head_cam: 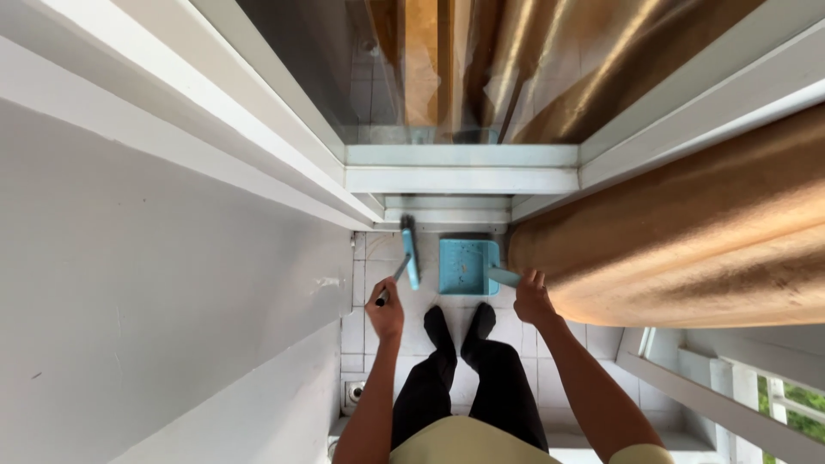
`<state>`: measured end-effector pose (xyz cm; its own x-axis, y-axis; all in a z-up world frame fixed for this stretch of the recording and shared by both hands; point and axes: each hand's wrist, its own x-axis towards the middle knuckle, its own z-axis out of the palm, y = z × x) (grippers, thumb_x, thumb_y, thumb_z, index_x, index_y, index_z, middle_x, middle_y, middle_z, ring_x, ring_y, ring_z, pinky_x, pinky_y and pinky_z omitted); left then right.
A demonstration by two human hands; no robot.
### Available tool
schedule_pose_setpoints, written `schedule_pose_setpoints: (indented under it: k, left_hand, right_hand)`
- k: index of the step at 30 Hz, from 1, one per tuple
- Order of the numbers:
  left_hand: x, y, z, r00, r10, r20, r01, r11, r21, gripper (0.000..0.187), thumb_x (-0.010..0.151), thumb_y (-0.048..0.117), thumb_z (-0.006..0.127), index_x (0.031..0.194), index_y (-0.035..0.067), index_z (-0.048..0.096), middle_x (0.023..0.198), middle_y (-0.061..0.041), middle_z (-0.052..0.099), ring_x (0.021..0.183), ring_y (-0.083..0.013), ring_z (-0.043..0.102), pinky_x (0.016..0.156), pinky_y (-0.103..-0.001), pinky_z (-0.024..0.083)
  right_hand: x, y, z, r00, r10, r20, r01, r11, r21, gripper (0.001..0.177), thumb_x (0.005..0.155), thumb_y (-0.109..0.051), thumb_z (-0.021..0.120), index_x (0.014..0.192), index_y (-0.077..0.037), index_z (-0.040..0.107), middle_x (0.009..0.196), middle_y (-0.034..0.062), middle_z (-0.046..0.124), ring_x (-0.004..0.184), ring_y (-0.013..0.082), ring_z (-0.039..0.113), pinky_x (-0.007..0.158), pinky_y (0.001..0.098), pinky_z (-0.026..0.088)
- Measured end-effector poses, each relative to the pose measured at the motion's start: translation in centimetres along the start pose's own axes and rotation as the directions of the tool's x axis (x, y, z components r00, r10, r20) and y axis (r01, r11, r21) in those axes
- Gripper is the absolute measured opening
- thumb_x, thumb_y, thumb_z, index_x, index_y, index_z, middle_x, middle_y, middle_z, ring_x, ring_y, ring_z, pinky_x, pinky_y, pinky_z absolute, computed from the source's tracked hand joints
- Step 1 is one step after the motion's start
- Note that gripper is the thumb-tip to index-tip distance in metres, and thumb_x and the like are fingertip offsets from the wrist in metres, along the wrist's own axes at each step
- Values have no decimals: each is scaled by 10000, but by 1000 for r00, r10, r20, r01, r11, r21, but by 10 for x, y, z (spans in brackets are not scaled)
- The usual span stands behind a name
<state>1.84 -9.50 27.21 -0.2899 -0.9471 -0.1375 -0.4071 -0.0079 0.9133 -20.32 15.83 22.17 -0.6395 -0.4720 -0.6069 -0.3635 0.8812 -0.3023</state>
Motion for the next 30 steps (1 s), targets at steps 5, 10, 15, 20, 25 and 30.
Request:
schedule_pose_setpoints:
  k: [5, 10, 15, 20, 25, 30]
  left_hand:
    - [25, 12, -22, 990, -143, -7, 142, 981, 136, 264, 1020, 228, 615, 1082, 31, 779, 897, -153, 785, 785, -244, 723, 721, -376, 569]
    - [39, -7, -15, 993, -108, -39, 112, 981, 161, 269, 1007, 239, 623, 1025, 22, 780, 876, -132, 783, 730, -202, 730, 667, -353, 579]
    - [36, -19, 5, 982, -184, -40, 188, 965, 181, 278, 1023, 231, 599, 1021, 16, 776, 846, -130, 782, 695, -209, 721, 646, -366, 578]
    - [24, -22, 34, 987, -155, -35, 159, 974, 164, 277, 1015, 228, 605, 1006, 15, 780, 850, -121, 778, 707, -195, 731, 632, -349, 590]
    - [9, 0, 55, 968, -250, 23, 245, 960, 132, 286, 1015, 235, 597, 1031, 15, 779, 860, -146, 793, 721, -248, 757, 649, -384, 579]
    - [-1, 3, 68, 973, -228, 45, 230, 972, -37, 295, 994, 237, 615, 1027, -6, 781, 980, -130, 802, 910, -208, 774, 830, -336, 607]
  right_hand:
    - [5, 10, 13, 996, -75, -45, 70, 992, -107, 728, 788, 52, 593, 1381, 211, 202, 1339, 364, 318, 1294, 514, 397, 1108, 481, 468]
    - [-15, -20, -16, 998, 35, -55, -37, 999, -40, 713, 818, 14, 616, 1415, 130, 244, 1407, 314, 333, 1344, 499, 407, 1109, 535, 479]
    - [-38, -46, -37, 979, 206, 8, -204, 973, -109, 782, 888, -96, 655, 1520, 11, 207, 1537, 257, 277, 1499, 542, 134, 1136, 786, 225]
    - [-32, -39, -33, 985, 174, -8, -171, 955, -242, 776, 898, -151, 655, 1500, 55, 211, 1553, 292, 250, 1509, 607, -81, 1177, 770, 14]
    - [-26, -39, -29, 984, 177, -3, -172, 954, -244, 779, 897, -140, 644, 1500, 78, 203, 1562, 310, 235, 1501, 620, -132, 1182, 750, -28]
    - [-28, -41, -32, 981, 191, -40, -195, 949, -246, 815, 913, -183, 622, 1524, 76, 149, 1621, 283, 131, 1479, 619, -213, 1162, 762, -54]
